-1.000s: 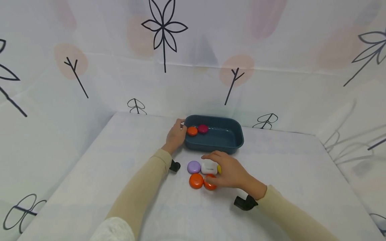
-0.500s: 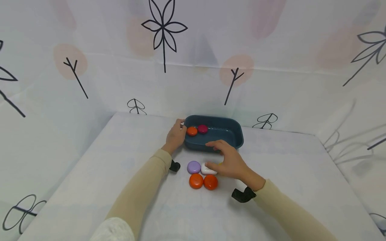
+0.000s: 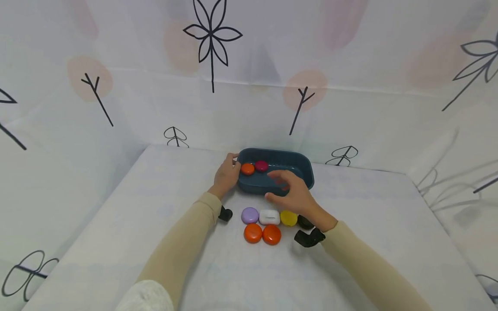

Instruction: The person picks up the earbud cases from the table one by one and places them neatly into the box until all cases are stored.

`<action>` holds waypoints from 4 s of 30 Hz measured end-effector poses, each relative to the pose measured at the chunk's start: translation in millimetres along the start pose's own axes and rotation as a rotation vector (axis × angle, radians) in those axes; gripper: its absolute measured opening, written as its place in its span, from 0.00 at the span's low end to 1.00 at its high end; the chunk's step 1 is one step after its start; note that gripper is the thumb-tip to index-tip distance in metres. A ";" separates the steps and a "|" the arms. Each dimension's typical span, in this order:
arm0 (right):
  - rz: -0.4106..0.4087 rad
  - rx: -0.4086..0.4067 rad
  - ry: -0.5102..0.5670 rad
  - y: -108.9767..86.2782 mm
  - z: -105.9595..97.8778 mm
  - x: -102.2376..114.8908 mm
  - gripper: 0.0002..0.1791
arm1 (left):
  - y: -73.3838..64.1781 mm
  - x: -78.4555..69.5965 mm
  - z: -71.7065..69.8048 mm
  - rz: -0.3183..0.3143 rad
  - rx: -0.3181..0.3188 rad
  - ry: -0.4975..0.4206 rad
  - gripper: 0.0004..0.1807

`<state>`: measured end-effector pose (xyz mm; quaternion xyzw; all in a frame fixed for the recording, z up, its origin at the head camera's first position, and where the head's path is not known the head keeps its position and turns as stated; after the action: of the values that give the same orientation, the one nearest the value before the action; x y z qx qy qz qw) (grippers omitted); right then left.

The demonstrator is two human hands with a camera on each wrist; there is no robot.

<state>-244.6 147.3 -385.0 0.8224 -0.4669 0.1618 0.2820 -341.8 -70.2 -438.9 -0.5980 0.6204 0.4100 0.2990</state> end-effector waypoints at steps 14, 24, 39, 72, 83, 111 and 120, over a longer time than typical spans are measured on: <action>0.054 0.009 0.078 25.6 3.3 -17.2 0.29 | 2.0 1.8 0.1 -0.006 0.020 0.002 0.23; 0.076 -0.009 0.082 48.2 7.8 -29.2 0.30 | 5.8 5.6 2.5 0.001 0.006 0.012 0.22; 0.141 -0.004 0.109 74.2 20.1 -45.7 0.31 | 3.7 2.0 1.7 0.010 0.000 0.013 0.22; 0.310 0.040 -0.077 108.4 49.1 -63.3 0.32 | 1.8 -1.8 -1.5 0.004 -0.005 0.026 0.21; 0.322 0.128 -0.193 109.9 53.6 -66.1 0.29 | 3.6 1.7 0.1 0.023 0.001 0.015 0.22; 0.343 0.179 -0.209 112.5 58.4 -73.0 0.30 | 4.6 1.9 1.1 -0.010 0.014 0.004 0.22; 0.353 0.205 -0.230 111.9 57.3 -69.7 0.31 | 2.5 0.0 -0.6 -0.021 0.009 0.003 0.22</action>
<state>-376.2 113.9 -432.1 0.7654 -0.6137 0.1604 0.1091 -344.1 -70.8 -438.2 -0.6037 0.6165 0.4031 0.3048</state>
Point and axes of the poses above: each hand's wrist, its own y-axis towards the middle knuckle, its own z-axis out of the palm, x = y × z, the point moved 1 cm from there along y, towards the middle knuckle, and after that the axes turned 10 degrees about -y, right-handed, at the moved point
